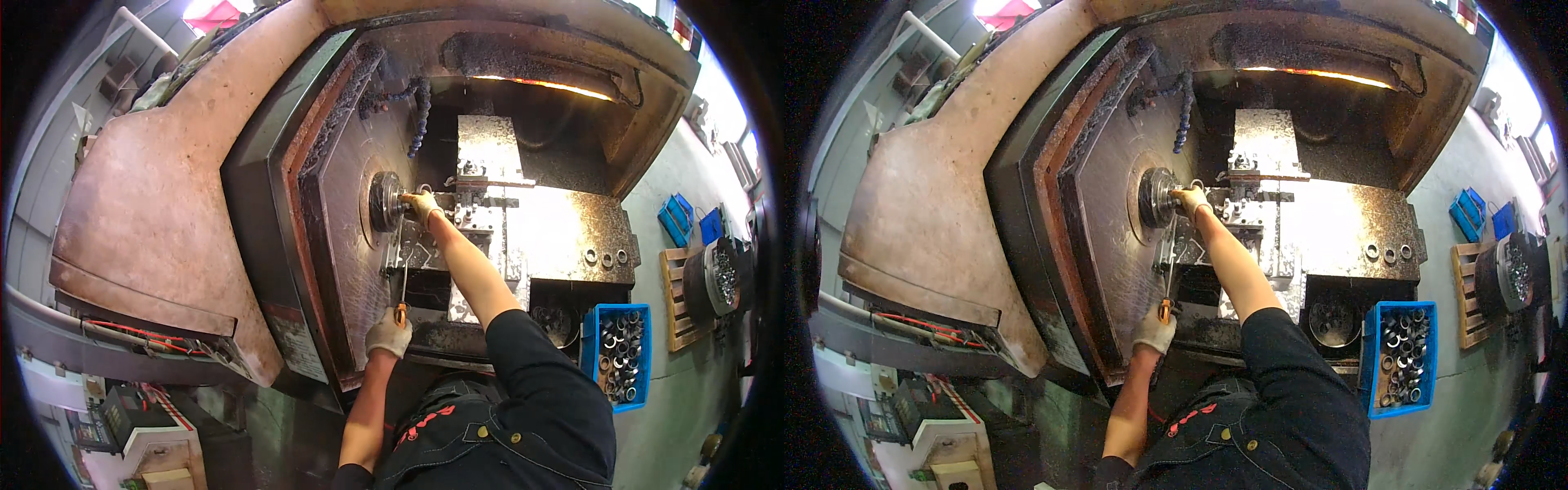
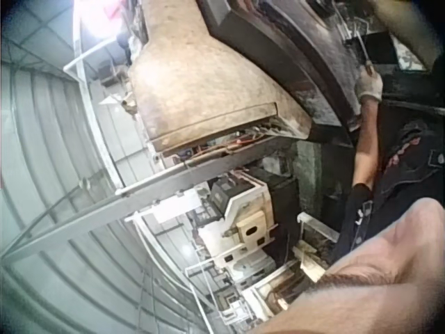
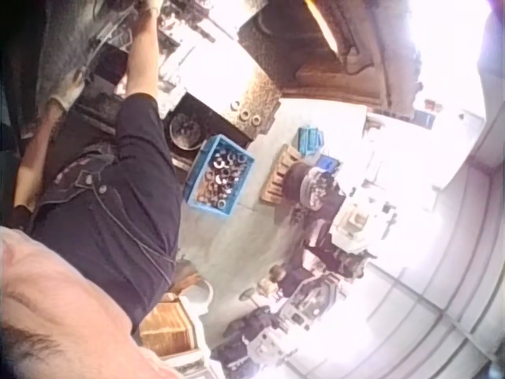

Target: The person operates a CNC lathe in a workshop, repeatedly loading metal rings into the chuck and securing them with a screwdriver. The person opens the machine door, inserts the parts, tightens the chuck, and closes the door in a continuous cycle.

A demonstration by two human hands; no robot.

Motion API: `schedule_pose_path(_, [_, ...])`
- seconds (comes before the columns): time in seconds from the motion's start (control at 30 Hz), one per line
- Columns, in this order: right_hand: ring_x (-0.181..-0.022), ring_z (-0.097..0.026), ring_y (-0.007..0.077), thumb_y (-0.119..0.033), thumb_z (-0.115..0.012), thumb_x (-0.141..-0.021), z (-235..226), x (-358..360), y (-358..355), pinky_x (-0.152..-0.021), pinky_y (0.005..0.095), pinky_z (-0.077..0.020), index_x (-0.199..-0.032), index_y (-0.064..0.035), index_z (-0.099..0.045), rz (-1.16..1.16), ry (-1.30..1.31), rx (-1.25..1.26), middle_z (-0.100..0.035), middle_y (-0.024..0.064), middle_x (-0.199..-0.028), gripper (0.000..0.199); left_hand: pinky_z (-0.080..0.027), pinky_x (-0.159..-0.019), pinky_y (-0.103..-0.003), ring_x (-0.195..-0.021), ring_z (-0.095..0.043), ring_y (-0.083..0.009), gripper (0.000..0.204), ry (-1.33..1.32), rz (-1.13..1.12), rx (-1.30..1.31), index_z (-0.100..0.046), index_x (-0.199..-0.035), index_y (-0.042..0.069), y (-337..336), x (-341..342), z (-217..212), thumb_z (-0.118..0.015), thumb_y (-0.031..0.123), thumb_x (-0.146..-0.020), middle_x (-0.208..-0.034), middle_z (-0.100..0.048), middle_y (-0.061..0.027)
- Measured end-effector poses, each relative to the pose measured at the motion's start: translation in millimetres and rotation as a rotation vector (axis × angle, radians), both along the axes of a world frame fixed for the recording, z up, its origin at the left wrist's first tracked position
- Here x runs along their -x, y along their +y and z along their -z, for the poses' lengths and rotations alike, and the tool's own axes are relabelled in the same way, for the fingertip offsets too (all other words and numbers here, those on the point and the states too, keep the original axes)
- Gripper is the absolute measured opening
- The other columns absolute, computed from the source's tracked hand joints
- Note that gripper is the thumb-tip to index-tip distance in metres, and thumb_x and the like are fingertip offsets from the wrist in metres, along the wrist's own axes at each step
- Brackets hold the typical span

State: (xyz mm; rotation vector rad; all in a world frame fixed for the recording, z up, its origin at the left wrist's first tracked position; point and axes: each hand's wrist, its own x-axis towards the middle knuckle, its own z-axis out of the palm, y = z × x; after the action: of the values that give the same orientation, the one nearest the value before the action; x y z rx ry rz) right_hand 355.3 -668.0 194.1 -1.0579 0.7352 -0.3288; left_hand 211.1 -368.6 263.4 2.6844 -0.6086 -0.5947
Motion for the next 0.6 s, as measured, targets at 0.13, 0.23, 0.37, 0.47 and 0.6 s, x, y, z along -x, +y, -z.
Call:
schedule_pose_path(0.13, [-0.061,-0.056,0.0167,-0.018,-0.06,-0.081,25,-9,-13,-0.052,0.031,-0.0478,-0.098,-0.0039,-0.056,0.045,-0.066,-0.049,-0.058,0.0062,-0.078,0.022,-0.047,-0.076,-0.048,-0.089,-0.061,-0.0385,0.035,0.026,0.019,0.041,-0.054,-0.105,0.011,-12,-6,-11,-0.057,0.034,-0.079,-0.095,-0.064,-0.0182])
schedule_pose_path(0.23, [-0.053,-0.05,0.0138,-0.01,-0.053,-0.078,41,-17,-6,-0.053,0.0259,-0.0461,-0.071,-0.015,-0.054,-0.024,-0.162,-0.254,-0.054,-0.0005,-0.067,0.008,-0.047,-0.077,-0.048,-0.09,-0.061,-0.0386,0.035,-0.023,0.018,-0.069,-0.054,-0.104,0.01,-20,-9,-29,-0.057,0.034,-0.079,-0.096,-0.064,-0.0188])
schedule_pose_path(0.37, [-0.059,-0.054,0.0151,-0.011,-0.049,-0.08,79,-8,-39,-0.053,0.0293,-0.0477,-0.081,-0.012,-0.059,-0.13,-0.276,0.003,-0.057,0.0026,-0.072,0.01,-0.047,-0.077,-0.048,-0.09,-0.06,-0.0399,0.034,-0.033,0.075,-0.054,-0.053,-0.103,0.01,-36,-5,-18,-0.057,0.033,-0.079,-0.095,-0.064,-0.0206])
schedule_pose_path(0.47, [-0.066,-0.059,0.014,-0.015,-0.053,-0.084,79,-8,-39,-0.059,0.0284,-0.0512,-0.082,-0.0117,-0.058,-0.042,-0.381,-0.462,-0.06,0.0036,-0.077,0.006,-0.047,-0.077,-0.048,-0.091,-0.06,-0.0408,0.033,0.009,0.067,-0.025,-0.053,-0.102,0.009,-36,-2,-10,-0.057,0.033,-0.079,-0.094,-0.063,-0.0217])
schedule_pose_path(0.6, [-0.068,-0.06,0.0169,-0.018,-0.053,-0.088,50,-9,-11,-0.062,0.0307,-0.0527,-0.095,-0.0078,-0.059,-0.005,-0.273,-0.269,-0.063,0.0056,-0.085,0.014,-0.047,-0.078,-0.048,-0.091,-0.06,-0.0409,0.034,0.029,0.027,0.016,-0.053,-0.103,0.009,-25,-7,5,-0.056,0.033,-0.079,-0.094,-0.063,-0.0215])
